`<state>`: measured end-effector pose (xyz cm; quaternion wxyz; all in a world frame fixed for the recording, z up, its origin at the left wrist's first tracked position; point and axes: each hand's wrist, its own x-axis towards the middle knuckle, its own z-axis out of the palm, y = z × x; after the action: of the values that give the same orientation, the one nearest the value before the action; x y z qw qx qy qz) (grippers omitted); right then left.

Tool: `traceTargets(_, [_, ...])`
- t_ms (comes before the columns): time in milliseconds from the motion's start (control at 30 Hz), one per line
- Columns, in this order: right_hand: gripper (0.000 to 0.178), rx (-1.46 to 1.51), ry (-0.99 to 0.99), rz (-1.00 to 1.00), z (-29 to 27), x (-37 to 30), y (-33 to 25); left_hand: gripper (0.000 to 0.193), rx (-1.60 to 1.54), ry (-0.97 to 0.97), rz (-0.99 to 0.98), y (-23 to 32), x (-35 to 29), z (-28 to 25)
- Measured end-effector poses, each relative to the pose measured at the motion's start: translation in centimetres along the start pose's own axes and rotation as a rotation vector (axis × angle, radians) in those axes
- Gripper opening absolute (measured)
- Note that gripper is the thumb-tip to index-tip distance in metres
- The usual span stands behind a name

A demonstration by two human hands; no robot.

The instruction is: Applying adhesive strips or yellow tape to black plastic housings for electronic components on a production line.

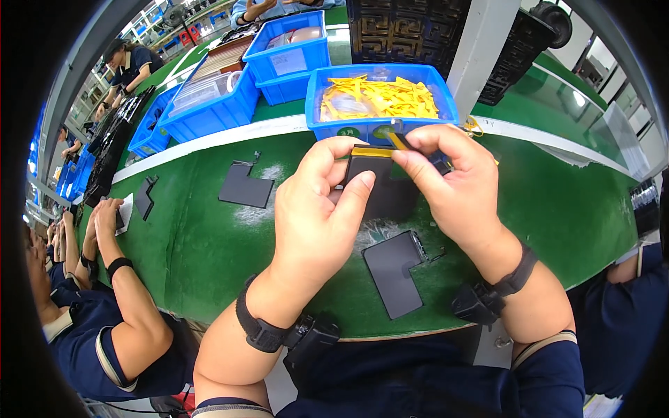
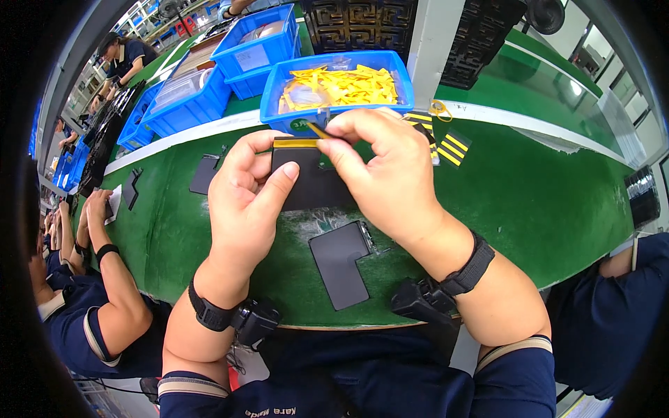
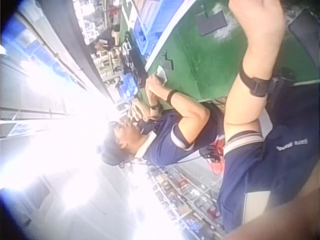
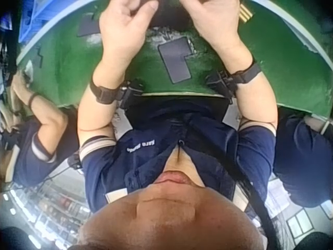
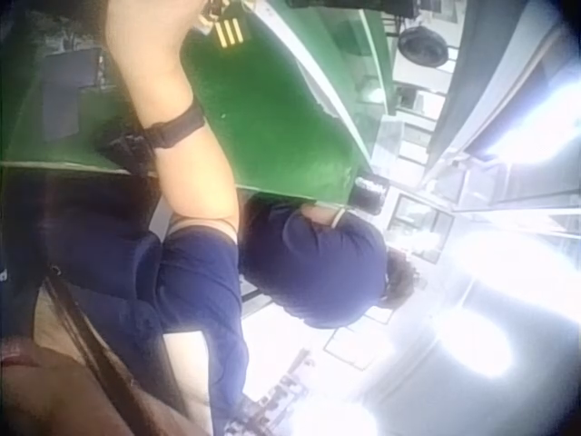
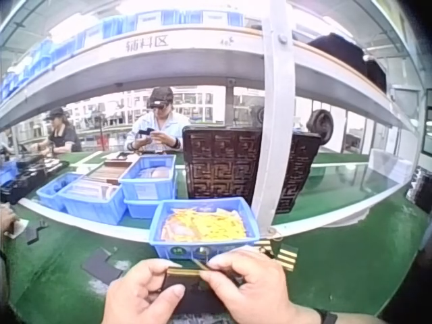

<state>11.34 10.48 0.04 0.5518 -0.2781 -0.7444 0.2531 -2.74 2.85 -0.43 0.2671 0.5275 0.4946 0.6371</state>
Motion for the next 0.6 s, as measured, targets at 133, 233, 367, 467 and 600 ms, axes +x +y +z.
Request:
traceTargets(133, [0.013,-0.045,-0.064,-0.099,-0.07,-0.03,-0.28,0.025,0.006,-0.037,-0.004,0.20,-0.03,-0.03])
traceTargets(233, [0.013,-0.045,-0.046,-0.087,-0.09,-0.05,-0.30,0.024,-0.011,-0.042,-0.003,-0.08,-0.02,0.01])
traceTargets(367, [0.012,-0.017,-0.010,0.004,-0.39,0.06,-0.18,0.024,-0.118,-0.031,-0.036,0.16,0.00,0.16])
traceTargets(467, [0.011,0.016,-0.052,0.017,-0.50,-0.01,-0.34,0.024,-0.124,-0.044,-0.035,0.17,0.01,0.18])
traceTargets(600, [0.011,-0.010,-0.083,-0.030,-0.50,0.08,-0.59,0.024,-0.041,-0.056,-0.024,0.17,-0.06,0.10])
